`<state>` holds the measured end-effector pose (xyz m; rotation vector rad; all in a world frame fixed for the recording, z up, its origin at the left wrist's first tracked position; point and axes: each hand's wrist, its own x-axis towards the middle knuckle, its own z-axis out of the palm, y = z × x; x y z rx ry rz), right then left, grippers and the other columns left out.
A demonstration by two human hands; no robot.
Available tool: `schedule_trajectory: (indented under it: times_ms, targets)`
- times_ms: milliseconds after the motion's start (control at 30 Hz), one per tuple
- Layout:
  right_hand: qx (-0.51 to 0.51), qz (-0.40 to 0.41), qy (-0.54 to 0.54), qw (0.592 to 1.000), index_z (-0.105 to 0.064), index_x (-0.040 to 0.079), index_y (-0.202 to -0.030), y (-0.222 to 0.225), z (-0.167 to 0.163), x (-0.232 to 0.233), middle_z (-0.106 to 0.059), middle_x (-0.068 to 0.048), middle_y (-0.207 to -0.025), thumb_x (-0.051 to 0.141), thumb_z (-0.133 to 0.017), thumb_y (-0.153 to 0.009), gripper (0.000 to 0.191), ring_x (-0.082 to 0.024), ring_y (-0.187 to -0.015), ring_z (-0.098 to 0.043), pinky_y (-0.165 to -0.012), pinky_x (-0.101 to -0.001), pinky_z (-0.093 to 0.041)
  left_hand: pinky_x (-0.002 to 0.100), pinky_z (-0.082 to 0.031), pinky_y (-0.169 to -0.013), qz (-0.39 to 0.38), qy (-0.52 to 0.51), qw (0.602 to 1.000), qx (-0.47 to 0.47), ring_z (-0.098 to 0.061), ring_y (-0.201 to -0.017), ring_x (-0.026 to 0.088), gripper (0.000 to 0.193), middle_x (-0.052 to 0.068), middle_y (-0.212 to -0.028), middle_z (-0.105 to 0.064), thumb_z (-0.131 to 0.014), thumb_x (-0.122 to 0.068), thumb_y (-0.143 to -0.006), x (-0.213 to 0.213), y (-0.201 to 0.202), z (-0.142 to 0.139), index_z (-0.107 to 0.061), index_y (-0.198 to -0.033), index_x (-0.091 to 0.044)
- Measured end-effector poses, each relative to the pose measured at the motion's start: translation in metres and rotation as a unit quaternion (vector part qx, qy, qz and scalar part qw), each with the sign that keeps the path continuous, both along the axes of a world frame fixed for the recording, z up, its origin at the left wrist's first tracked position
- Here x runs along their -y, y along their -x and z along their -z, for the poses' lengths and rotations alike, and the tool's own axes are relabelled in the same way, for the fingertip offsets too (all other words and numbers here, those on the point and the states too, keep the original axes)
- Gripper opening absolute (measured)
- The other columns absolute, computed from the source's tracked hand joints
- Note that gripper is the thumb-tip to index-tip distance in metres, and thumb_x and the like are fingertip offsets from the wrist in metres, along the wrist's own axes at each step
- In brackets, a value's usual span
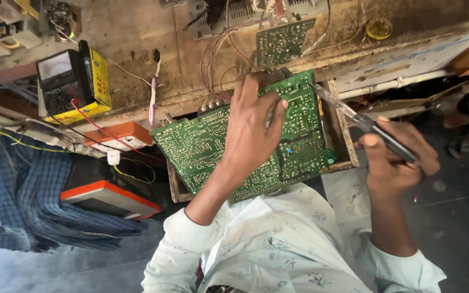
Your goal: The person holds a green circuit board on a cluttered workbench and solders components on it with a soldering iron, steadying the board with the other hand. They reposition and turn the board to reach different solder points and briefly reach across the bench for supplies before resuming soldering.
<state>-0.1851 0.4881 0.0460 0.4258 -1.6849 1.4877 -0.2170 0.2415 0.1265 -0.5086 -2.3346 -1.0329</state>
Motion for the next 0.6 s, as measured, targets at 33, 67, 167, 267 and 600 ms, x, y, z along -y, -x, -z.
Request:
schedule_trajectory:
  times_ms: [33,67,167,267,600]
  targets:
    - [-0.025,0.021,-0.037,0.999,-0.066,-0.009,-0.121,0.003,0.003,0.002,-0.071,-0.021,-0.114,0.010,-0.085,-0.107,0.030,-0.024,-0.086,-0.069,-0.074,-0.0322,-0.057,0.051,-0.044,-0.096,0.005,-0.002,1.000,-0.015,-0.053,-0.109,0.041,0.013,0.022,-0.119,-0.055,-0.067,-0.009,-0.096,-0.002,0.002,0.001,-0.069,-0.098,0.004]
    - [-0.019,0.028,-0.054,0.998,-0.067,-0.009,-0.122,0.002,0.005,0.001,-0.071,-0.021,-0.112,0.008,-0.085,-0.107,0.029,-0.024,-0.086,-0.068,-0.073,-0.0307,-0.055,0.051,-0.044,-0.096,0.011,-0.005,0.999,-0.030,-0.054,-0.110,0.040,0.013,0.021,-0.122,-0.056,-0.066,-0.008,-0.096,-0.003,0.005,0.003,-0.068,-0.098,0.004]
    - [0.035,0.016,-0.064,0.997,-0.071,-0.009,-0.123,-0.001,0.008,-0.001,-0.072,-0.018,-0.102,0.007,-0.085,-0.101,0.031,-0.018,-0.078,-0.067,-0.065,-0.0236,-0.050,0.049,-0.045,-0.096,-0.004,-0.003,1.000,-0.008,-0.055,-0.110,0.038,0.012,0.019,-0.116,-0.057,-0.067,-0.008,-0.095,-0.007,0.010,0.005,-0.069,-0.094,0.003]
    - [0.063,-0.014,-0.044,0.997,-0.072,-0.007,-0.121,-0.003,0.008,0.000,-0.072,-0.019,-0.104,0.009,-0.084,-0.099,0.029,-0.015,-0.078,-0.068,-0.064,-0.0210,-0.051,0.048,-0.046,-0.092,-0.016,0.005,1.000,0.016,-0.054,-0.105,0.036,0.013,0.019,-0.114,-0.058,-0.067,-0.008,-0.094,-0.009,0.014,0.005,-0.070,-0.096,0.004]
    - [0.051,-0.005,-0.093,0.994,-0.073,-0.005,-0.121,-0.002,0.001,0.003,-0.073,-0.018,-0.103,0.007,-0.085,-0.098,0.028,-0.013,-0.077,-0.067,-0.063,-0.0197,-0.048,0.049,-0.047,-0.097,-0.024,0.007,1.000,-0.009,-0.055,-0.110,0.037,0.014,0.020,-0.119,-0.058,-0.069,-0.009,-0.095,-0.010,0.018,0.011,-0.071,-0.099,0.004]
